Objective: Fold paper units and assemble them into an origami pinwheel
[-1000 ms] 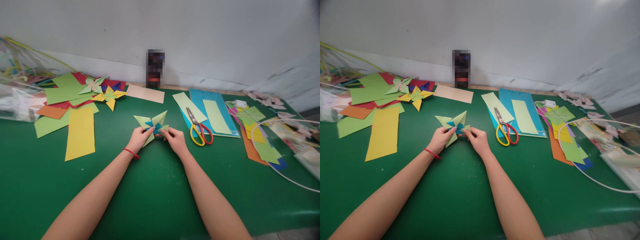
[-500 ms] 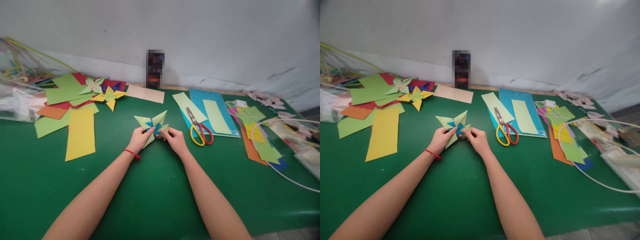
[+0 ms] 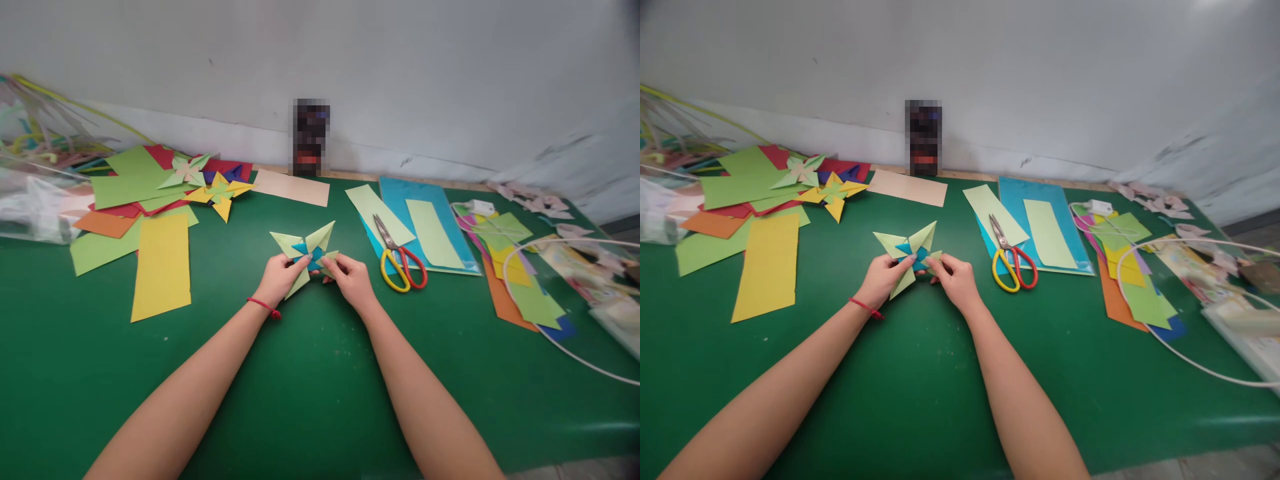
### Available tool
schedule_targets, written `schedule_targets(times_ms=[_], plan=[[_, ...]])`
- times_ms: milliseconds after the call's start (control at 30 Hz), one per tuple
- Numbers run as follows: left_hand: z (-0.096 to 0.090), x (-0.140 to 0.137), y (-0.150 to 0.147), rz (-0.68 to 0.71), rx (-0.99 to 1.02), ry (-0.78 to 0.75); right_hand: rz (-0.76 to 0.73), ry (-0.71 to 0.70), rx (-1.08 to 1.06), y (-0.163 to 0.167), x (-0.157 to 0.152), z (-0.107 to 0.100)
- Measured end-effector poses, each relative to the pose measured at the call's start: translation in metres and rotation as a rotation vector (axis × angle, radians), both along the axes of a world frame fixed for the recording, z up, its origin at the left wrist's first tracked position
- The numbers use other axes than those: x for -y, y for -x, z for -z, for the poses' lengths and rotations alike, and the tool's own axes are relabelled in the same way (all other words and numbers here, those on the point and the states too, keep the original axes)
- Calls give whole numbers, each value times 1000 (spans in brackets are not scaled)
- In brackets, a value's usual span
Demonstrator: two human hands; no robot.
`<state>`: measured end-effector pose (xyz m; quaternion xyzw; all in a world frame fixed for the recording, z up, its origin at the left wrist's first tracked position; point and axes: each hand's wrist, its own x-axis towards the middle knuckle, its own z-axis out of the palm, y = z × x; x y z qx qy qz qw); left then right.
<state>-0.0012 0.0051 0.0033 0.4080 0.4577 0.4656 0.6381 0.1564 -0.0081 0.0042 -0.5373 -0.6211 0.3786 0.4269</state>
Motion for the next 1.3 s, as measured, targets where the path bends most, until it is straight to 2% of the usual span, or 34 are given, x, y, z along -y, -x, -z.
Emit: schedule_targets(times_ms=[500, 767, 1000, 1300], plan=[[3, -1, 1, 3, -13, 20, 8, 12, 1, 1, 2, -3], [5, -1, 2, 19, -58, -60, 18, -1, -6, 2, 2, -1], [8, -2, 1, 26, -15, -46, 28, 1, -18, 2, 1, 0], [6, -2, 3, 50, -71, -54, 44, -15, 36, 3, 4, -4]])
